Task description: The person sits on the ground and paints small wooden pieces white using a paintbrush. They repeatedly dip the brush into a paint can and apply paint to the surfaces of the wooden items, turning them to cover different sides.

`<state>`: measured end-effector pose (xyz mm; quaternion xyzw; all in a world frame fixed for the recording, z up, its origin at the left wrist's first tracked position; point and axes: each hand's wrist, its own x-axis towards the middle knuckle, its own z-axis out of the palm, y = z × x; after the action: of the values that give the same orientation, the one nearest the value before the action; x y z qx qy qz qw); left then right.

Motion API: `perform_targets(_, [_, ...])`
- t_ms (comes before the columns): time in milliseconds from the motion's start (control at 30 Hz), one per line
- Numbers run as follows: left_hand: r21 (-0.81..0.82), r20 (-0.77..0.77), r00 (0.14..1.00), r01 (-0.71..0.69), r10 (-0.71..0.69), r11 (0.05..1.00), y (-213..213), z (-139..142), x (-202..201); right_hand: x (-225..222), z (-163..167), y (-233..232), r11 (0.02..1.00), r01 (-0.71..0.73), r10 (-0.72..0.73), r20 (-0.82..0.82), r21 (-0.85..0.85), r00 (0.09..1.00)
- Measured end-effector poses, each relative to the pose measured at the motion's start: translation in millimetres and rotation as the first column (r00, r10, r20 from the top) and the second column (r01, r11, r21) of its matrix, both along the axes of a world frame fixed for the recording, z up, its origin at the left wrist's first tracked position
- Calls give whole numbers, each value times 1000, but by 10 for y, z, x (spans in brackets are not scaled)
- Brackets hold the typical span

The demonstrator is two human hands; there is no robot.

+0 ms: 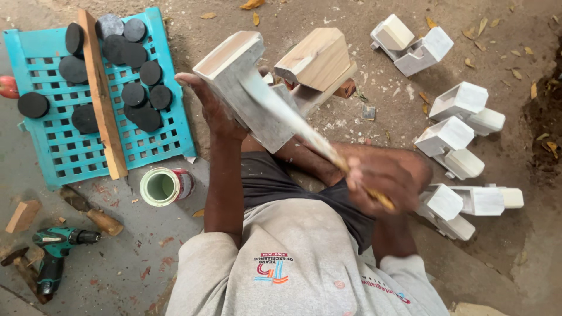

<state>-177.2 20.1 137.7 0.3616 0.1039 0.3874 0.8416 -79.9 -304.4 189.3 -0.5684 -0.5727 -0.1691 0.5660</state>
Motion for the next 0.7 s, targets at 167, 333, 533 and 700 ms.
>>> perform_targets(167, [67,-27,999,-20,22,998,61,-50,-32,-276,113,-247,992,113,-107,-98,64,989])
perform_targets(333, [466,-129,958,-168,254,869,-1,-184,-8,-100,17,-58,976,11,3,-66,220,998])
perform_targets(533, [897,-83,774,-216,628,385,50,-476,-40,-86,46,110,996,-71,70,21,47,997])
perform_targets(700, [888,-150,757,-179,636,423,133,-689,-56,-313,-54,-352,991,-133,130,-121,-11,984])
